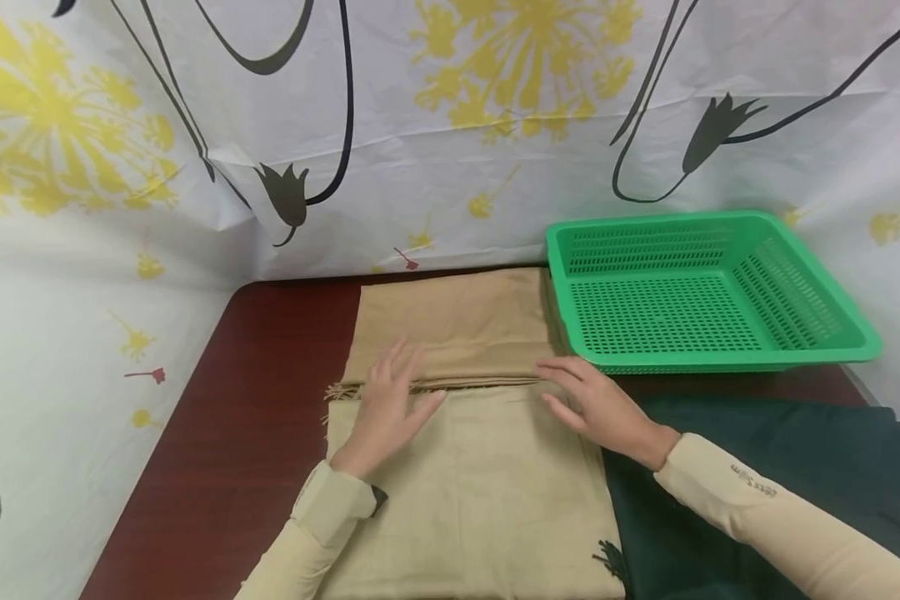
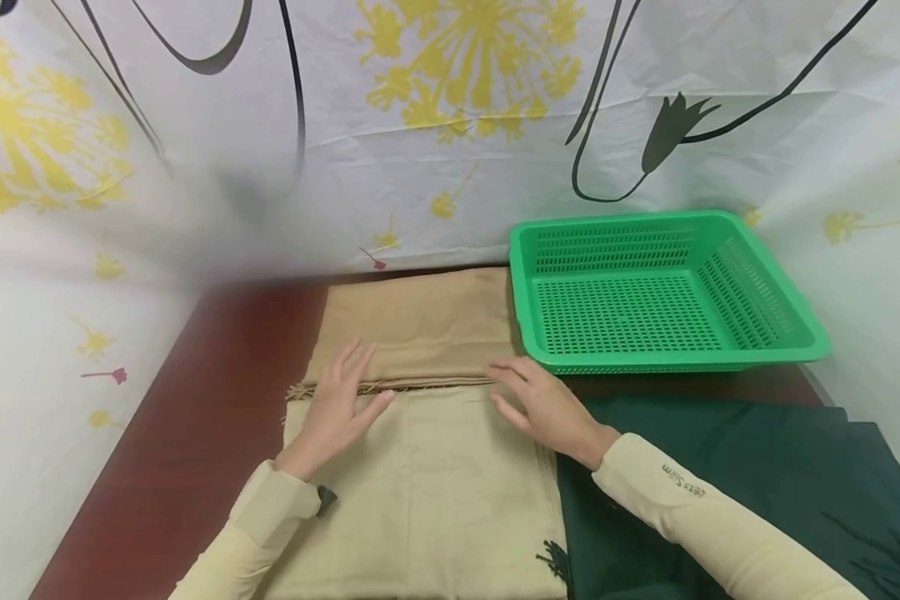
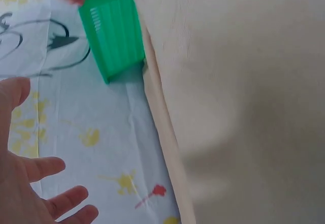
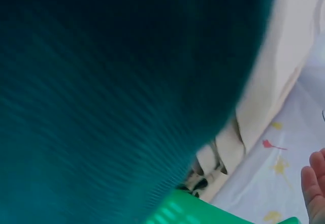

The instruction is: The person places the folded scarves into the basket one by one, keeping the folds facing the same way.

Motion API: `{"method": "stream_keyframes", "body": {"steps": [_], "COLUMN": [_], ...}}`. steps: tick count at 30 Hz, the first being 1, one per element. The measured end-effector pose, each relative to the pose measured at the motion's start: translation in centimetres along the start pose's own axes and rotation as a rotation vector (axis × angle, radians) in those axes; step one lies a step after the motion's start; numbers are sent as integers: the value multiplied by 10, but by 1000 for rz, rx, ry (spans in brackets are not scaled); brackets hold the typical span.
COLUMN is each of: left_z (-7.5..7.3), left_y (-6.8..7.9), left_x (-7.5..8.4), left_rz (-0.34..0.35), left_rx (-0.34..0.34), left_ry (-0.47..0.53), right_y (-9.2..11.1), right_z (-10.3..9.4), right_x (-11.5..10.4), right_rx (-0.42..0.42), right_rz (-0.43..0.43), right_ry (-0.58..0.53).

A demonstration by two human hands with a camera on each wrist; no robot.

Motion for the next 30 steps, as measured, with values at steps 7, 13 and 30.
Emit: {"method": "stream_keyframes", "body": {"steps": [7, 13, 30], "left_z": [-12, -9, -3], "left_y": [23, 44, 89], "left_x": [-20, -42, -81], "left_rz": [-93, -184, -446], "left_rx": [100, 129, -60], "left_ry": [-7, 43, 75], "right_y": [17, 34, 63], "right_z": [17, 23, 25], "right_x": [1, 12, 49], "right_rx": [-69, -135, -282], "right_rz": [94, 241, 541], "right_ry": [-30, -55, -259]}}
Point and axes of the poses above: each hand's wrist, its own y-axis away from the middle knuckle, its own z-axis out of the palm, x = y × z, the point moved 7 cm from there along -y, towards the middle knuckle, and after that the axes turned 11 degrees about -x, right-handed, at the moved point
